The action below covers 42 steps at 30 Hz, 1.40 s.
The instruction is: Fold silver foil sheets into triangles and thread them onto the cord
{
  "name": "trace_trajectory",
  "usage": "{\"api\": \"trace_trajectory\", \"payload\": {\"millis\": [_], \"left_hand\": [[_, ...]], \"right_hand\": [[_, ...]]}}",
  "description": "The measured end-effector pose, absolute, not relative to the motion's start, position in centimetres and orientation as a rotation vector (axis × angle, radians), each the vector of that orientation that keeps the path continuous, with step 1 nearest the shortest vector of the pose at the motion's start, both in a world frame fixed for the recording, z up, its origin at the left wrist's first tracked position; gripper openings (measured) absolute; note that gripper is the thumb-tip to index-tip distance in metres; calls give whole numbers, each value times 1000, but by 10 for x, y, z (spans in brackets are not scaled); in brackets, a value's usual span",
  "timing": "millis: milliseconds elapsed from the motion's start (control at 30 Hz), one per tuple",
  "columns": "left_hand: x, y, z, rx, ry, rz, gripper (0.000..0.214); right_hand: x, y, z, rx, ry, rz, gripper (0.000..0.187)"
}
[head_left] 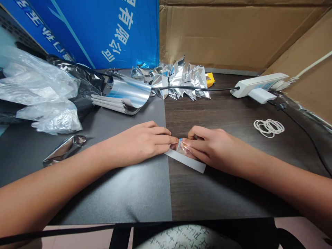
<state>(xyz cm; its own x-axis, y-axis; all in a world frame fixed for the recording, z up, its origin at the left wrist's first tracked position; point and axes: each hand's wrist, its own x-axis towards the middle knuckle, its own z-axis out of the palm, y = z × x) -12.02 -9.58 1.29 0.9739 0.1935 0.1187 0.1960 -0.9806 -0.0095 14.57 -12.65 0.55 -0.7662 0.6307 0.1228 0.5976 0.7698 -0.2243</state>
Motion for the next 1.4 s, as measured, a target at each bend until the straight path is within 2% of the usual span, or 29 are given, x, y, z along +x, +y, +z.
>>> {"api": "trace_trajectory", "payload": {"millis": [533,767,867,1400], "left_hand": [[-120,-95,17,-3114,-311,-88,29],[-119,-97,17,-3060,-282,-146,32],[-118,-99,17,-3068,-284,-182,27],[-118,-100,19,-3102,-315,-198,21]], "right_hand": [[146,-134,6,-974,-2880,147,28],[149,-121,9,-967,-2714,537,21],[150,-117,12,-966,-2702,592,22],[145,-121,9,-1001,-2768,344,26]]}}
